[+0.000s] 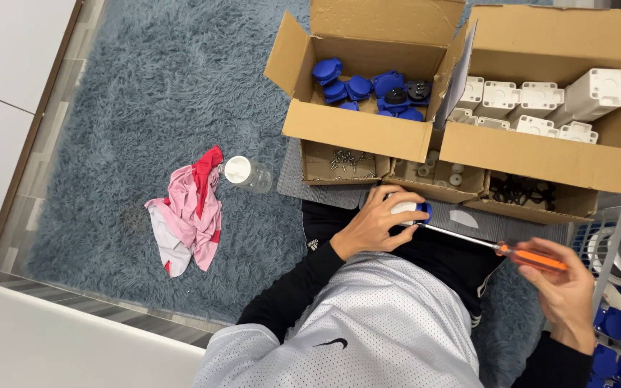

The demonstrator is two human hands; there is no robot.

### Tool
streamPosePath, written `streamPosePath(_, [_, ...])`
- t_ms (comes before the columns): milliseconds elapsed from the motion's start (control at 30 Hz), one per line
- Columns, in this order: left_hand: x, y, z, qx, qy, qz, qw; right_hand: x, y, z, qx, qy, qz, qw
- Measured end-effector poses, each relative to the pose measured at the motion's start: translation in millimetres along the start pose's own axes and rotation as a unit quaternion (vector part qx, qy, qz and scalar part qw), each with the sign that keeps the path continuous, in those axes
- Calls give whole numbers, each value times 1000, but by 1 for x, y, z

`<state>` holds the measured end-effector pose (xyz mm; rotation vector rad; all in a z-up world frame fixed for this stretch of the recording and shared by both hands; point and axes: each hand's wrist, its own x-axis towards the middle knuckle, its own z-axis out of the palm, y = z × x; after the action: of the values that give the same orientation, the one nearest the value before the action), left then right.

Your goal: Assemble electrical components by joining blue and white plastic parts using a screwdriver

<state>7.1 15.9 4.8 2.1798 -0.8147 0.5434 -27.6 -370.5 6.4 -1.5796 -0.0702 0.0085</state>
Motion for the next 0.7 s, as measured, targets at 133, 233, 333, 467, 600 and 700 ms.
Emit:
streamPosePath(133, [-1, 1, 1, -4, 1, -7, 1000, 5, -9, 7, -93, -5, 116, 989])
streamPosePath(233, [-1, 1, 2, -9, 3, -11, 1000, 3, 15, -7, -34, -1, 75, 997])
streamPosePath(333, [-1, 1, 3, -11, 8, -11, 1000, 1, 21, -11, -3, -3, 34, 999])
streamPosePath(467, [-1, 2, 4, -10, 16, -11, 1000, -2, 34, -20, 50, -14, -14, 999])
streamPosePath(600, [-1, 3, 5, -9, 8, -18, 1000, 0, 23, -17, 24, -31, -15, 999])
streamPosePath(700, [2, 7, 4, -10, 28, -25, 999, 5, 12, -7, -101, -42, 17, 994])
